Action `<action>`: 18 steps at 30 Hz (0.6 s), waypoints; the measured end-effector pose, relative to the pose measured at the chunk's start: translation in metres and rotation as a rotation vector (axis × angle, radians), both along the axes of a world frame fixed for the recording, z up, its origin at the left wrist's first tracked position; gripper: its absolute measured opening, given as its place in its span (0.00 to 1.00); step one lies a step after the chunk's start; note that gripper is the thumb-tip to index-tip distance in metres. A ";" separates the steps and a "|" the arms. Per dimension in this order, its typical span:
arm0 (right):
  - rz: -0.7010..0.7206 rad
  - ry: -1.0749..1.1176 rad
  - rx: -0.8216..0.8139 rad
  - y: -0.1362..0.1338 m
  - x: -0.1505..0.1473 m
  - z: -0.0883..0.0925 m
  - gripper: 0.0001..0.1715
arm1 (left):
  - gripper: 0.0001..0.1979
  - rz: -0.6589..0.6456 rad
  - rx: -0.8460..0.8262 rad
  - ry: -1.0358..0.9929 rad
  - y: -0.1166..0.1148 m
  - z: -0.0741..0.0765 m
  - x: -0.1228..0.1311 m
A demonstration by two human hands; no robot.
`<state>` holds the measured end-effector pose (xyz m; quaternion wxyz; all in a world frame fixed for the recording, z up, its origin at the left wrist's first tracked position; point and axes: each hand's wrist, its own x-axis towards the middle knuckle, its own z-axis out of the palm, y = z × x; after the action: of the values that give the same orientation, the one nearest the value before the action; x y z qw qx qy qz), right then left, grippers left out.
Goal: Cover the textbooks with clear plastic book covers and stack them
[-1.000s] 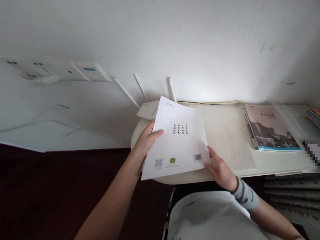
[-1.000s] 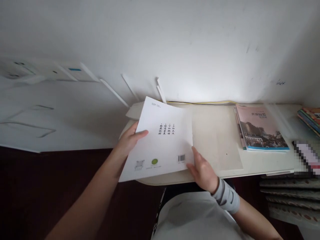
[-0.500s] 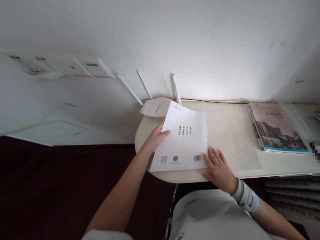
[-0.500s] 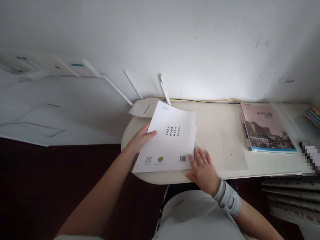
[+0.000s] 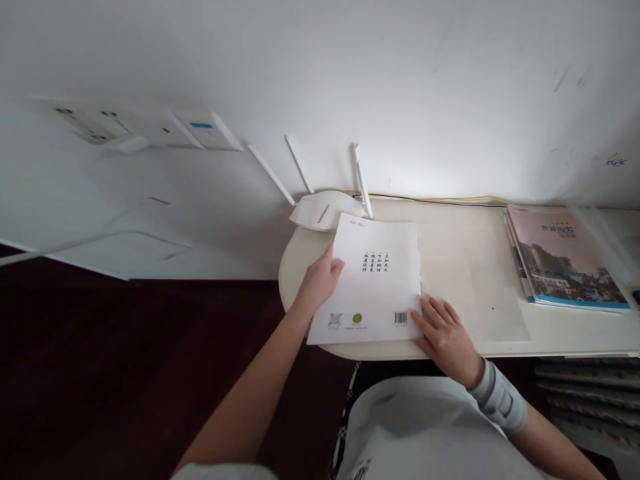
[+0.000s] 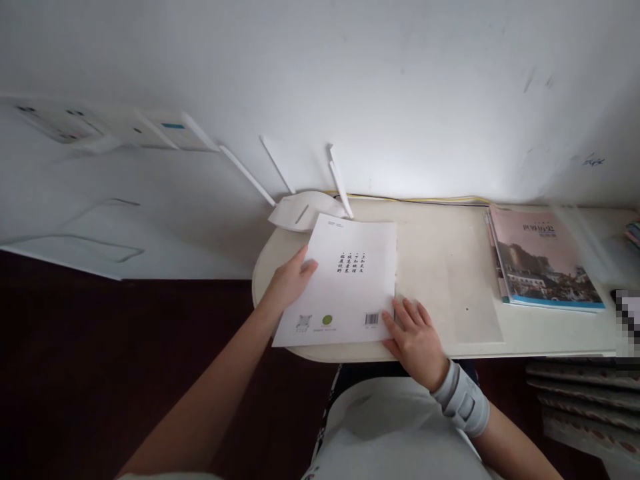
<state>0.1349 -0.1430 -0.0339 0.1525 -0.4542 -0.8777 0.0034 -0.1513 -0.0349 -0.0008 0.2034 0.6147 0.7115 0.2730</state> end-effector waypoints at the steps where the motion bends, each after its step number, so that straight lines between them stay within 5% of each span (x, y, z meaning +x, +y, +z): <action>1: 0.000 -0.009 0.001 0.000 0.000 0.000 0.24 | 0.25 -0.010 -0.016 0.019 0.002 0.001 0.001; 10: 0.020 -0.078 0.015 0.001 0.002 -0.002 0.28 | 0.25 -0.108 -0.066 0.100 0.010 0.006 0.001; 18: 0.022 -0.095 0.024 0.001 0.002 -0.002 0.28 | 0.24 -0.106 -0.116 0.232 0.013 -0.012 -0.001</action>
<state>0.1367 -0.1417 -0.0363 0.1160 -0.4425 -0.8888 -0.0271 -0.1526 -0.0215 -0.0132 0.1694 0.6659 0.7115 0.1473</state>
